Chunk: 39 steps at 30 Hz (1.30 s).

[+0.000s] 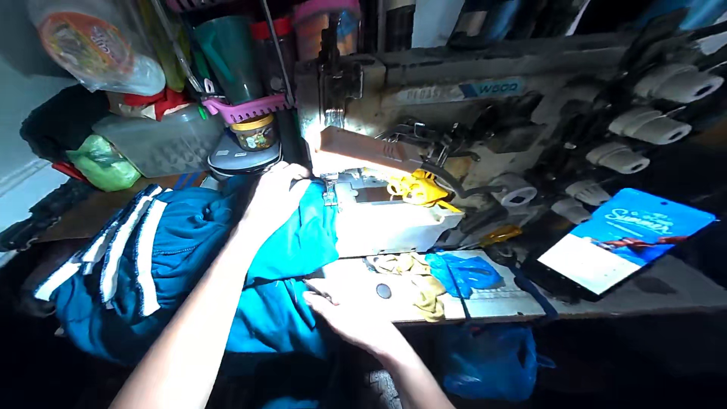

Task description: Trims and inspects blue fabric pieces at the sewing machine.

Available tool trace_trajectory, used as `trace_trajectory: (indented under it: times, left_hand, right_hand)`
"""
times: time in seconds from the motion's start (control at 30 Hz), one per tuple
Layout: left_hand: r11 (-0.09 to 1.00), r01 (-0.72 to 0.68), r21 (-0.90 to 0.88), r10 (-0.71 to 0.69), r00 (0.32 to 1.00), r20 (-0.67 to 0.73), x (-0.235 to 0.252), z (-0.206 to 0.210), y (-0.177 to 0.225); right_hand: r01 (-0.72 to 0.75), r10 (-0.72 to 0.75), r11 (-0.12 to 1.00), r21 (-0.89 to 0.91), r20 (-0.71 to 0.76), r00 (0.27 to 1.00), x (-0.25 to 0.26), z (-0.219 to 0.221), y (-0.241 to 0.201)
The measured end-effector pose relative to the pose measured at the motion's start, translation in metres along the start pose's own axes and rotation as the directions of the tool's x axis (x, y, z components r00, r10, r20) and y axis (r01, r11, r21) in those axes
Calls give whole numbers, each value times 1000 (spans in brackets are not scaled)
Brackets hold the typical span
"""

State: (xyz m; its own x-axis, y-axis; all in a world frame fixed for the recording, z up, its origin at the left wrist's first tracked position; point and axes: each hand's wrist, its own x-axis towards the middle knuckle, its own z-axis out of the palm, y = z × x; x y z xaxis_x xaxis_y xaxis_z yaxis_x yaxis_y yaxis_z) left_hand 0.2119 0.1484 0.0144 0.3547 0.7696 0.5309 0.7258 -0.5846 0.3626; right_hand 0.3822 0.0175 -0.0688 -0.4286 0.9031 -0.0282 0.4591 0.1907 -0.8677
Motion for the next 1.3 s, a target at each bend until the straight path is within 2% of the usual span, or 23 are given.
trace_trajectory:
  times: [0.07, 0.13, 0.2, 0.27, 0.33, 0.37, 0.4, 0.43, 0.47, 0.5, 0.57, 0.63, 0.7, 0.8, 0.87, 0.9, 0.93, 0.97, 1.0, 1.07, 1.17, 1.23, 1.3]
  left_hand:
    - [999, 54, -4, -54, 996, -73, -25, -24, 8]
    - [994, 109, 12, -106, 982, -158, -56, -40, 15]
    - [988, 149, 49, -134, 963, -232, -86, -46, 20]
    - [977, 188, 95, -159, 954, -255, -111, -42, 18]
    - [964, 220, 146, -187, 959, -215, -127, -33, 6]
    - [960, 230, 162, -200, 963, -179, -132, -31, -1]
    - [956, 241, 167, -216, 964, -152, -136, -30, -6]
    - [954, 254, 160, -233, 962, -140, -136, -32, -6]
    - [955, 257, 146, -237, 961, -140, -135, -34, -1]
    - [959, 245, 141, -223, 963, -153, -133, -36, 4]
    - [975, 191, 113, -168, 968, -188, -125, -35, 17]
    - [989, 137, 63, -121, 970, -209, -118, -31, 27]
    - [994, 113, 12, -107, 969, -225, -112, -26, 34]
    - [994, 112, -2, -109, 962, -249, -111, -15, 33]
    - [990, 139, 11, -131, 958, -255, -115, -6, 26]
    - [987, 157, 19, -148, 959, -242, -119, -1, 20]
    - [986, 165, 27, -154, 961, -229, -124, 4, 14]
    - [986, 165, 38, -153, 964, -215, -128, 8, 9]
    - [985, 163, 51, -150, 968, -202, -131, 11, 7]
    - [986, 155, 57, -142, 973, -180, -131, 9, 12]
    - [991, 135, 7, -130, 966, -222, -120, 0, 33]
    - [977, 157, -145, -184, 964, -194, -114, -1, 47]
    - [837, 326, -440, -368, 930, -10, -108, -1, 62]
  right_hand:
    - [42, -52, 998, -49, -226, 973, -8, -18, -2]
    - [46, -51, 999, -23, -523, 851, -13, -28, -13]
    - [23, -92, 993, -112, -655, 750, -9, -30, -27]
    - [-40, -158, 952, -302, -602, 783, 2, -26, -30]
    - [-39, -133, 941, -336, -473, 871, 10, -23, -30]
    - [16, -111, 974, -227, -411, 905, 7, -24, -32]
    - [104, -103, 994, -18, -373, 922, 5, -24, -32]
    - [205, -104, 941, 268, -346, 932, 3, -23, -29]
    - [237, -85, 821, 520, -300, 950, -1, -22, -29]
    - [221, -52, 736, 640, -272, 961, -6, -22, -30]
    - [186, 27, 776, 603, -326, 945, -7, -23, -30]
    - [169, 44, 912, 374, -499, 866, -2, -23, -27]
    - [126, -54, 989, 80, -596, 802, 5, -24, -22]
    - [-7, -100, 981, -193, -538, 837, 13, -23, -24]
    - [61, -86, 996, -68, -461, 883, 11, -26, -27]
    - [150, -71, 976, 160, -417, 906, 8, -26, -28]
    - [197, -40, 864, 464, -327, 944, 4, -27, -28]
    - [169, -10, 692, 702, -224, 974, -1, -28, -29]
    - [98, 40, 560, 823, -144, 989, -6, -31, -29]
    - [-19, 133, 505, 863, -56, 989, -8, -35, -24]
    - [-59, 224, 604, 795, -99, 970, -3, -39, -20]
    - [20, 182, 671, 741, -191, 965, -4, -35, -22]
    - [111, 104, 714, 691, -262, 959, -6, -30, -25]
